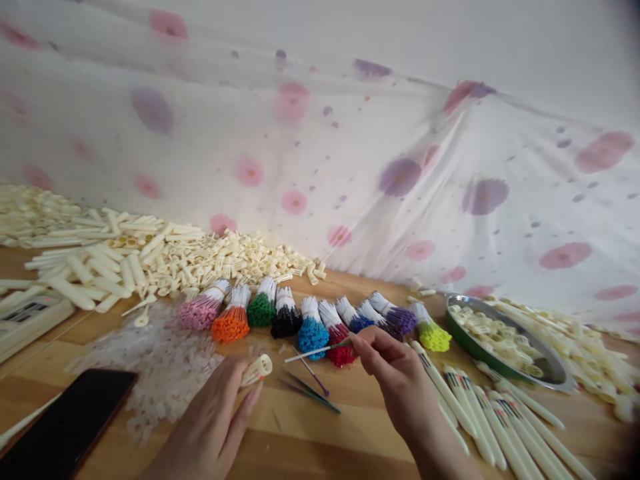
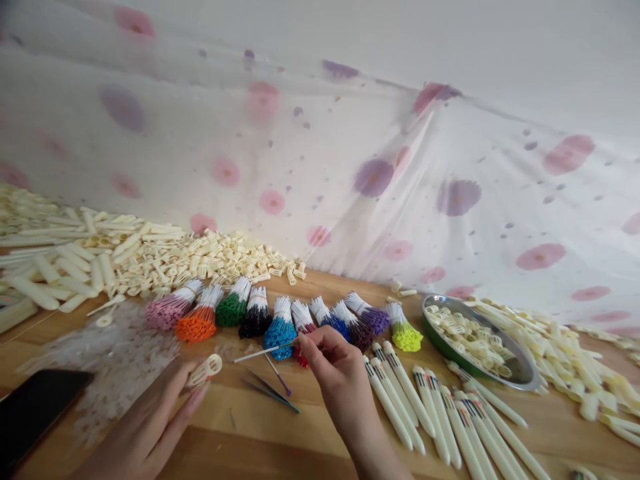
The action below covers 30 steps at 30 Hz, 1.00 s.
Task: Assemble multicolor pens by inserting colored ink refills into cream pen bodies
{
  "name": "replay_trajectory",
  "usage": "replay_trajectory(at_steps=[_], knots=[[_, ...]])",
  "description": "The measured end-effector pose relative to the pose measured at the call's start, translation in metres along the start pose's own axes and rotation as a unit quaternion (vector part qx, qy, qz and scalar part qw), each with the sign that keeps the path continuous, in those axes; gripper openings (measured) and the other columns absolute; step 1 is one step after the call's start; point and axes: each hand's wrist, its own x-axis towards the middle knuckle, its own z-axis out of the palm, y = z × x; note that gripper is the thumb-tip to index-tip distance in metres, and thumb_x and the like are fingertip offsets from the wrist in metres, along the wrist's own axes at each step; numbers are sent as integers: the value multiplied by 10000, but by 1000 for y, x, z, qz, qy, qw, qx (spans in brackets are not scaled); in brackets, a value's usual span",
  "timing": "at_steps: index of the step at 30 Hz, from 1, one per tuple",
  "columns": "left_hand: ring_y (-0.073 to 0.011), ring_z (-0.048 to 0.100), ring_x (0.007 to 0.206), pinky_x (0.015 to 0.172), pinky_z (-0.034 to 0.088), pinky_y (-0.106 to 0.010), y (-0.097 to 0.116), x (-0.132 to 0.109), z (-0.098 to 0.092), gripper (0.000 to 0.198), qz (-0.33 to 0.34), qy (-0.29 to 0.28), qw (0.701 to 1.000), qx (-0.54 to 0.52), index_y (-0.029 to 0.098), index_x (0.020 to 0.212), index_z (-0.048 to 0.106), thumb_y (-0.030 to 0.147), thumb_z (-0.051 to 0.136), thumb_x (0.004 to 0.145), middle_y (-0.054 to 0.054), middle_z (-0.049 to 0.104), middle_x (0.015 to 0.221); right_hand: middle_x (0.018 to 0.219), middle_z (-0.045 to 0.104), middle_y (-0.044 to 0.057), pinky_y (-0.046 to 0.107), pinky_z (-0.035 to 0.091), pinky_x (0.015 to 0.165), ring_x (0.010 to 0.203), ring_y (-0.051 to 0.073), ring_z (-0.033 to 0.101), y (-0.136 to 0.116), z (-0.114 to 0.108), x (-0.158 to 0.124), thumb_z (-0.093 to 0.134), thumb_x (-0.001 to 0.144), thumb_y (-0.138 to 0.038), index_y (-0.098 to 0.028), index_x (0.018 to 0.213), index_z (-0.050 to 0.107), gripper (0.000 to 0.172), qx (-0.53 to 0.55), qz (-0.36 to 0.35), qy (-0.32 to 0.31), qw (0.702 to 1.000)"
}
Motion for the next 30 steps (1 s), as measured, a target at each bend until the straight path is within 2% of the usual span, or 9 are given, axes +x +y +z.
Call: replay_trajectory(at_steps=[4, 12, 21, 30], knots=[[-172, 670, 945, 808, 533, -223, -1, 4, -5, 324, 39, -18, 999, 8, 297, 1150, 492, 163, 441, 859, -22, 688, 1027, 512, 408, -40, 231, 307, 480, 489, 110, 348, 1, 4, 0, 604, 749, -449, -201, 533, 489, 349, 7, 3, 2, 1000], [-185, 689, 871, 747, 559, -244, -5, 1, -2, 284, 17, -9, 1000, -23, 297, 1102, 544, 192, 478, 846, -10, 708, 970, 575, 465, -12, 238, 344, 519, 558, 130, 401, 9, 14, -5, 576, 759, -476, -200, 578, 512, 337, -3, 35, -35, 999], [-195, 692, 865, 727, 569, -254, 1, 2, -2, 243, 36, -7, 999, -4, 288, 1093, 538, 225, 467, 869, -25, 710, 959, 499, 409, -44, 215, 300, 445, 472, 98, 330, 10, 27, -8, 604, 717, -519, -193, 566, 500, 374, 44, 85, -63, 993], [-184, 701, 818, 697, 570, -237, 5, 4, -3, 201, 25, 4, 999, -21, 278, 1034, 572, 234, 487, 857, -15, 723, 916, 555, 436, -21, 236, 329, 487, 533, 126, 382, 9, 27, -10, 573, 730, -506, -200, 582, 502, 347, 2, 63, -53, 997]])
